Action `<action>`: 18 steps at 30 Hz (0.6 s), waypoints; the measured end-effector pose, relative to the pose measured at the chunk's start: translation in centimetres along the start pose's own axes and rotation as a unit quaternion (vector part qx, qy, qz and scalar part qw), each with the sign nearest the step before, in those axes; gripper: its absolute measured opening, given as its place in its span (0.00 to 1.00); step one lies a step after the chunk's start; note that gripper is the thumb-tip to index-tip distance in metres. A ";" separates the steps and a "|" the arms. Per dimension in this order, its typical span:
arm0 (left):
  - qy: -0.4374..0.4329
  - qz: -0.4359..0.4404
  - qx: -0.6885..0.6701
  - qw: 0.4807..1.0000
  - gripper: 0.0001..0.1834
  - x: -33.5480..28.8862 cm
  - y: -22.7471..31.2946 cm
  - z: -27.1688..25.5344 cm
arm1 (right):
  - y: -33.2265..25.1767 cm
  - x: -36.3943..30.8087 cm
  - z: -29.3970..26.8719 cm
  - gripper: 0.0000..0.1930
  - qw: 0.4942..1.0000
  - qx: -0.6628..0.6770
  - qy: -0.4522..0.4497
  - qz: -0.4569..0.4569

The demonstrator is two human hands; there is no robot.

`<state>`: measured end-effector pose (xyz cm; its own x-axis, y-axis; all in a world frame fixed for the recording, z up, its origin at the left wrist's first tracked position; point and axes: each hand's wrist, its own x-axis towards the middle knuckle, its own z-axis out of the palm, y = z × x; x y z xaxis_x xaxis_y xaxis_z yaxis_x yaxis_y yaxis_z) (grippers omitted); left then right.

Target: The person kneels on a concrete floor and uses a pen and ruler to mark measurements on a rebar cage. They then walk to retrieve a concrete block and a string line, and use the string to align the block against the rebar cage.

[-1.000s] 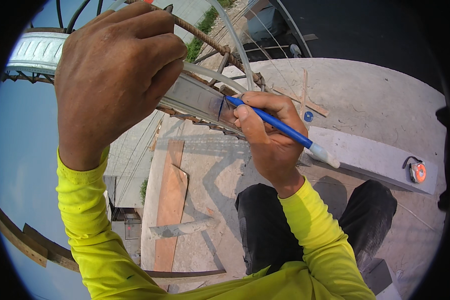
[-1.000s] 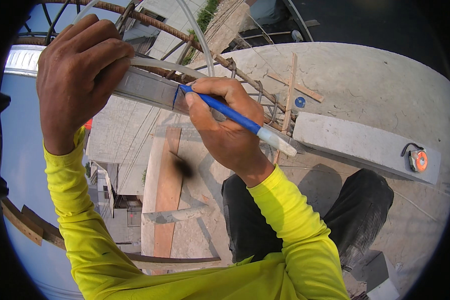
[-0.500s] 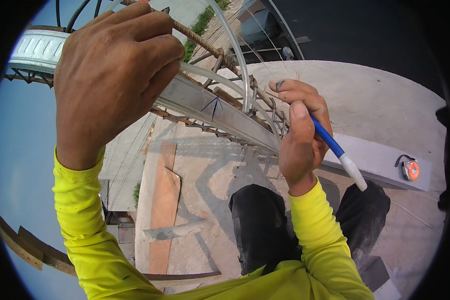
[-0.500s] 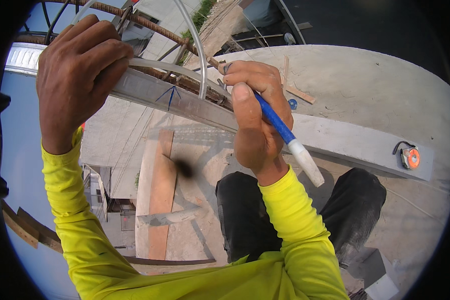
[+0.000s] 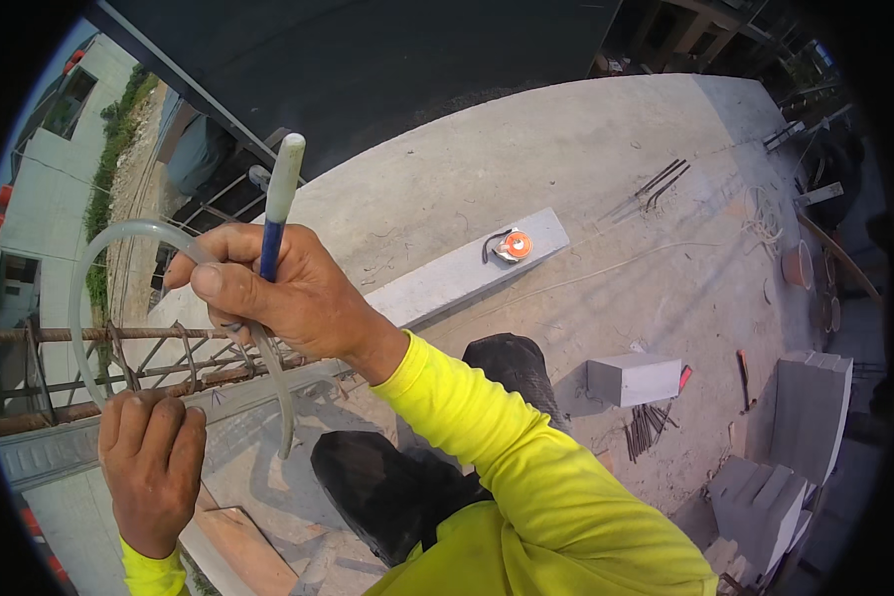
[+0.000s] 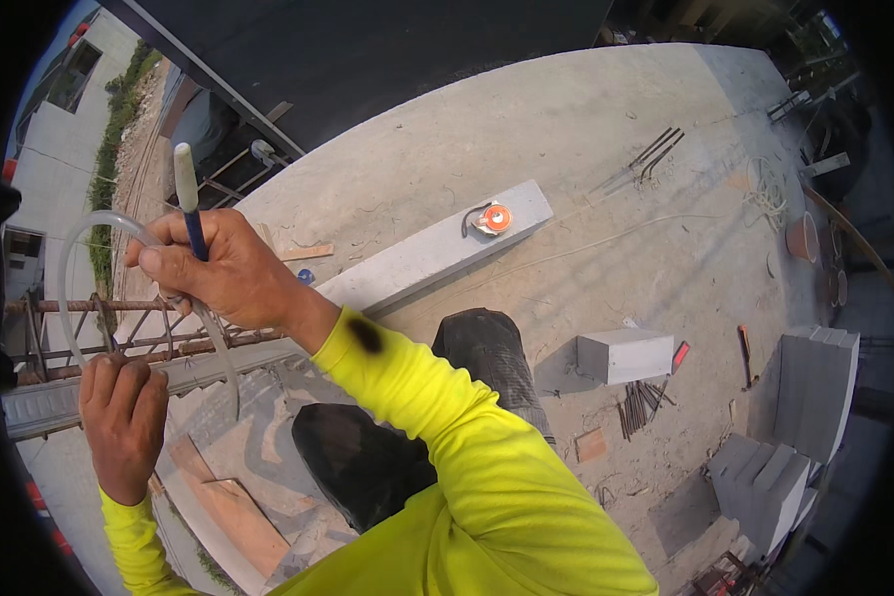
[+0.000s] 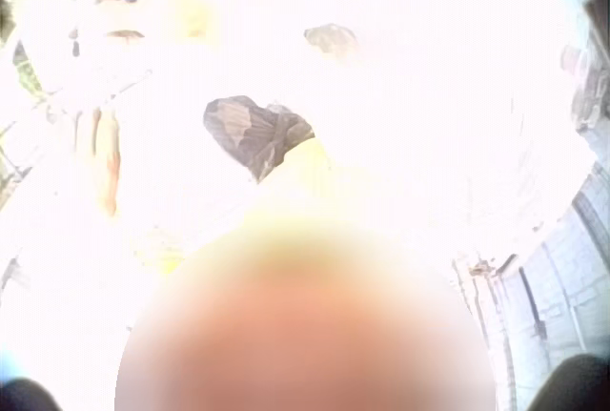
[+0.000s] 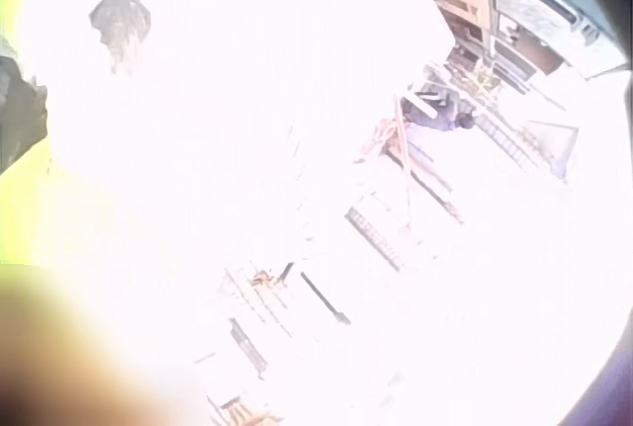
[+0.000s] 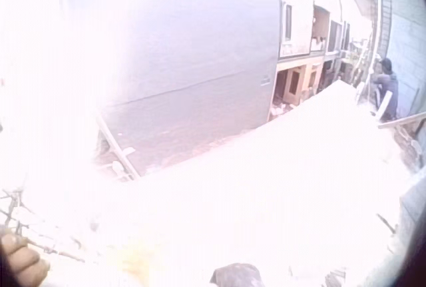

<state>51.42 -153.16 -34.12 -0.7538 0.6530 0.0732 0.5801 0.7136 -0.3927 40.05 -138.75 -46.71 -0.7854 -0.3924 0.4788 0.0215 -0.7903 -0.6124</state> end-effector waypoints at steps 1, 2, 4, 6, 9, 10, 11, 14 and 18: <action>-0.005 0.014 -0.055 0.998 0.12 0.5 0.4 -0.8 | -3.2 -0.7 0.0 0.19 1.000 0.011 0.020 0.008; 0.011 0.043 -0.109 0.993 0.13 1.0 0.7 -1.7 | -6.6 -1.4 0.2 0.18 0.999 0.028 0.035 0.013; 0.038 -0.020 -0.257 0.965 0.14 0.9 3.9 -3.6 | -13.6 -2.9 0.6 0.18 0.994 -0.065 0.065 -0.056; 0.068 -0.027 -0.399 0.914 0.14 1.3 5.6 -4.4 | -22.3 -5.0 0.9 0.16 0.984 -0.105 0.098 -0.108; 0.060 -0.060 -0.556 0.827 0.15 2.0 7.4 -5.7 | -36.7 -7.6 4.2 0.20 0.926 -0.264 0.168 -0.213; 0.065 -0.080 -0.585 0.804 0.18 2.2 8.0 -6.4 | -41.3 -8.1 6.3 0.21 0.894 -0.330 0.208 -0.219; 0.028 -0.112 -0.607 0.786 0.18 2.3 8.3 -7.1 | -45.4 -8.1 8.4 0.18 0.853 -0.422 0.230 -0.202; -0.052 -0.232 -0.676 0.698 0.19 2.6 9.0 -8.2 | -53.8 -7.6 14.4 0.11 0.778 -0.573 0.214 -0.142; -0.009 -0.279 -0.543 0.792 0.37 3.3 8.6 -3.3 | -54.0 -5.6 16.1 0.21 0.908 -0.403 -0.100 0.052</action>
<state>54.93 -143.99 -34.22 -0.9849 0.1627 -0.0600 0.0708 0.6935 0.7169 53.19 -101.48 -6.21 -0.6754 -0.5861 0.4475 -0.4347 -0.1737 -0.8837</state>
